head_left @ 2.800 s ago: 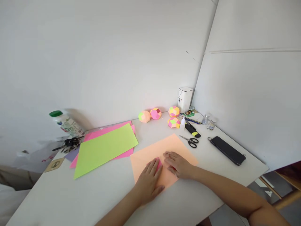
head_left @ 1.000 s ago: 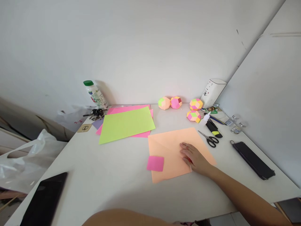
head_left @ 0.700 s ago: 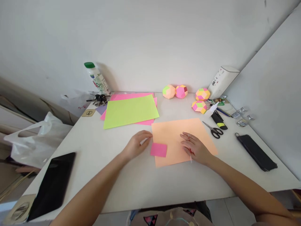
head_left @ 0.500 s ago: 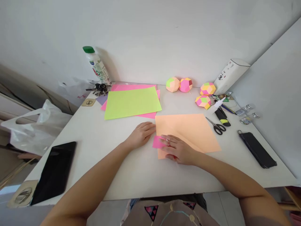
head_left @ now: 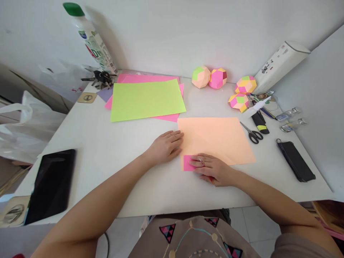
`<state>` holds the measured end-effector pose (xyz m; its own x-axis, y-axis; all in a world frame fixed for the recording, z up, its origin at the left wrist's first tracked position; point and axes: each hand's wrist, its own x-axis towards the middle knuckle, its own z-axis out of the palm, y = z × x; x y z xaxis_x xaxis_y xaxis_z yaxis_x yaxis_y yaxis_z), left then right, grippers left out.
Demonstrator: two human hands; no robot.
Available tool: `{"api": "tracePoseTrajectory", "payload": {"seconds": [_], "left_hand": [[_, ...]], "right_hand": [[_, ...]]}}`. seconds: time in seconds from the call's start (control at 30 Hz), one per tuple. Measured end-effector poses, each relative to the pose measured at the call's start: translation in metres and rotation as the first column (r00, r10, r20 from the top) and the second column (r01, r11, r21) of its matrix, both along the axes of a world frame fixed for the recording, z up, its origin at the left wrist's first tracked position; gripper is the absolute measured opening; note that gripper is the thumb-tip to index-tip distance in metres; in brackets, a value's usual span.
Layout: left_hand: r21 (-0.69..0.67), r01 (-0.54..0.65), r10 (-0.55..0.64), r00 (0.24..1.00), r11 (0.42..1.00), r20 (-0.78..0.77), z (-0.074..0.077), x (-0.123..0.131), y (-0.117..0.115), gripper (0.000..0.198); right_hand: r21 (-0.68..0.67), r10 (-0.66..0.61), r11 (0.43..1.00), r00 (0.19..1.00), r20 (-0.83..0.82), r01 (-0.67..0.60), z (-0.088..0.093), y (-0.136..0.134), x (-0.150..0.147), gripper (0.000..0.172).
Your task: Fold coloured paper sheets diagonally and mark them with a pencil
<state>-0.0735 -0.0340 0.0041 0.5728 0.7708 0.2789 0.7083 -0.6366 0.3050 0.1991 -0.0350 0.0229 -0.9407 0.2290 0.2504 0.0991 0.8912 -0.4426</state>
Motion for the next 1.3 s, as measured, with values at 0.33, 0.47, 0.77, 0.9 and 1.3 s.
{"api": "tracePoseTrajectory", "payload": {"seconds": [0.33,0.47,0.77,0.9,1.3], "left_hand": [[0.000,-0.052,0.052,0.991,0.999,-0.127,-0.002,0.011,-0.015,0.072],[-0.005,-0.039,0.038,0.990,0.999,-0.137,-0.003,0.008,-0.014,0.069],[-0.019,-0.002,0.001,0.997,1.000,-0.076,-0.003,0.005,-0.014,0.064],[-0.028,0.020,-0.021,0.999,0.999,-0.037,0.000,0.005,-0.015,0.046],[-0.048,0.063,-0.062,0.998,0.997,0.016,0.003,0.005,-0.015,0.030]], "right_hand": [[-0.060,-0.034,0.998,0.999,-0.040,0.032,-0.006,0.009,-0.007,0.046],[-0.088,-0.111,0.991,0.979,-0.168,0.097,-0.009,0.009,-0.006,0.034],[-0.094,-0.145,0.988,0.954,-0.264,0.124,-0.009,0.010,-0.009,0.022],[-0.094,-0.138,0.989,0.959,-0.246,0.118,-0.009,0.010,-0.009,0.022],[-0.107,-0.151,0.986,0.962,-0.227,0.130,-0.006,0.010,-0.010,0.022]]}}
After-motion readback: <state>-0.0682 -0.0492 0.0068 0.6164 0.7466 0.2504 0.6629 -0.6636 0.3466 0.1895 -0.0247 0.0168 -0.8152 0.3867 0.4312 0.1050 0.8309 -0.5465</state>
